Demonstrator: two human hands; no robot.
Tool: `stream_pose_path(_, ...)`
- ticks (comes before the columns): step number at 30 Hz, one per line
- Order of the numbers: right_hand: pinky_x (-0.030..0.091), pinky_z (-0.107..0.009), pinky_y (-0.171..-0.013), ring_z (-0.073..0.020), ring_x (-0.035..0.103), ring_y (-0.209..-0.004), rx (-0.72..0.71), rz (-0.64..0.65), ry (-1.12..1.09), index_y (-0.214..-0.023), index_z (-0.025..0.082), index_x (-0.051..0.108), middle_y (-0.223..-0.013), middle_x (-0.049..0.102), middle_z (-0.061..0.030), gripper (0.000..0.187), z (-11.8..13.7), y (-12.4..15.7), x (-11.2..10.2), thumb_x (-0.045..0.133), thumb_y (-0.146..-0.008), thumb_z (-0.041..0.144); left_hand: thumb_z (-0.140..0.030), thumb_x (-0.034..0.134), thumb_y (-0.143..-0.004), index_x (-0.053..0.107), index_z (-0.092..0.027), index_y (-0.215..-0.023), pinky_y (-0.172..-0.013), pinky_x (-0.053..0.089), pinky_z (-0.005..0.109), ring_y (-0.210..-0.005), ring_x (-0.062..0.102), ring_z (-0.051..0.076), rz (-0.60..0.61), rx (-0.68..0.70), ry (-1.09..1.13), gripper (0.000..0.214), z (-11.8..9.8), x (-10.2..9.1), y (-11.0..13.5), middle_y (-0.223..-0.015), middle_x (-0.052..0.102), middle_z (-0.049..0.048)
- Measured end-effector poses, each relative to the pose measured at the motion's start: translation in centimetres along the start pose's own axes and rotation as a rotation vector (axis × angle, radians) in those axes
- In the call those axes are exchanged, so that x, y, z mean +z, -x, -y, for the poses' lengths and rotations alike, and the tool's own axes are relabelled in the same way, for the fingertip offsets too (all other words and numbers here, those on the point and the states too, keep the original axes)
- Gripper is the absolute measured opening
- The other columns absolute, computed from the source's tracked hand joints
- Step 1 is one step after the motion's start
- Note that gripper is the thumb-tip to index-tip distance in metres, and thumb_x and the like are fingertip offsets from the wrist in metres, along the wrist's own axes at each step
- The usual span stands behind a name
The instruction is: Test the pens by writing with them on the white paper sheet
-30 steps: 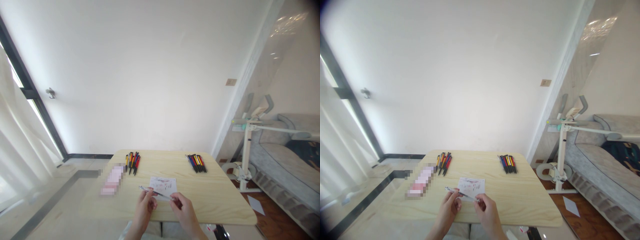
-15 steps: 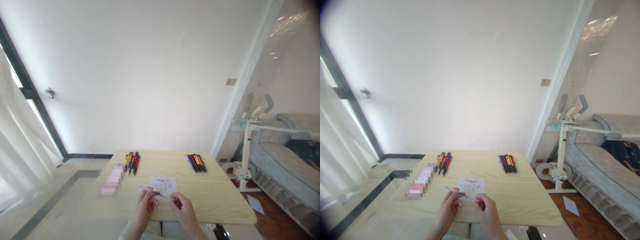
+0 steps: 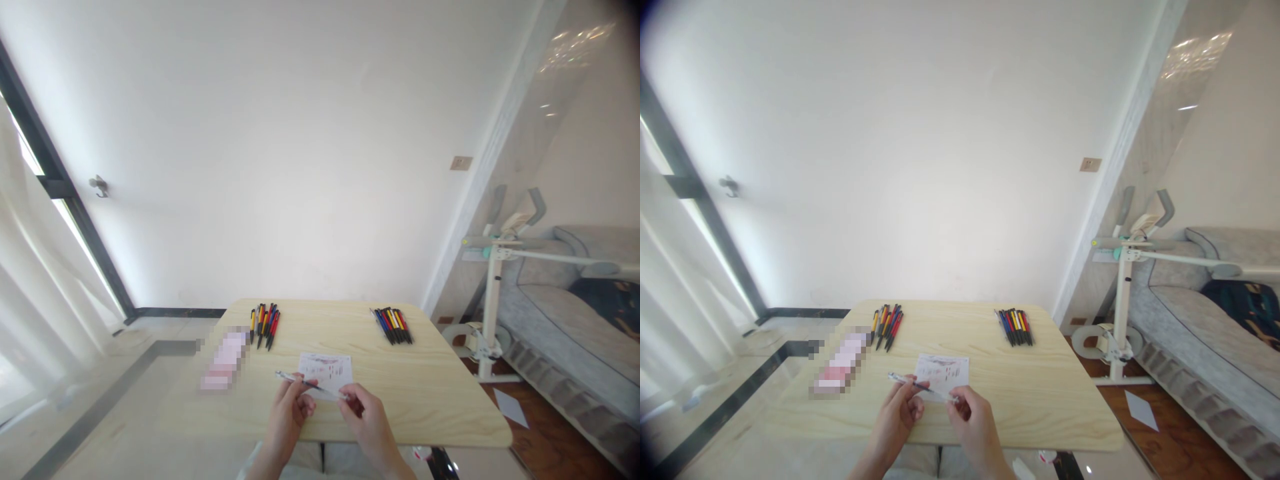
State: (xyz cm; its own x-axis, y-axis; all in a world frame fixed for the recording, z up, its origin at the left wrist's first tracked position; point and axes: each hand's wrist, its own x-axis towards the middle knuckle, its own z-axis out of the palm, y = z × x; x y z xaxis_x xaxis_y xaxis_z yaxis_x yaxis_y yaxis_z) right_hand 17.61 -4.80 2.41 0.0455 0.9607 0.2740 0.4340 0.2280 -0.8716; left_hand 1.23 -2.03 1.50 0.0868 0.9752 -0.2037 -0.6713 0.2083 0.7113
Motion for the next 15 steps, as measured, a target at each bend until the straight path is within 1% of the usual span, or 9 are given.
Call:
stream_pose_path(3,0.042,-0.023,-0.050,-0.0154,0.053,-0.054,-0.002,-0.005,-0.004,-0.080,0.016,0.065,-0.060,0.061,-0.0029,0.026,0.05,0.03,0.00,0.053,-0.075,0.038,-0.032,0.069,-0.067,0.051,-0.018,-0.084,-0.042,0.039,0.020,-0.047,0.058,0.010,0.000,-0.016,-0.036,0.028,0.03,-0.06,0.02,-0.078,0.070,0.0059)
stream_pose_path(7,0.041,-0.023,-0.051,-0.0148,0.053,-0.054,0.007,0.005,0.012,-0.080,0.016,0.064,-0.060,0.060,-0.0019,0.024,0.19,0.07,-0.15,0.053,-0.076,0.037,-0.033,0.065,-0.071,0.050,-0.018,-0.085,-0.041,0.037,0.018,-0.046,0.057,0.009,0.018,-0.001,-0.053,0.025,0.13,-0.12,-0.01,-0.075,0.070,0.0059)
stream_pose_path(15,0.041,-0.023,-0.051,-0.0146,0.053,-0.054,0.010,0.012,0.002,-0.082,0.015,0.065,-0.060,0.060,-0.0024,0.026,0.17,0.07,-0.28,0.053,-0.076,0.037,-0.031,0.067,-0.069,0.052,-0.017,-0.084,-0.040,0.037,0.017,-0.045,0.054,0.007,0.009,0.010,-0.015,0.026,0.11,-0.05,-0.04,-0.073,0.068,0.0031)
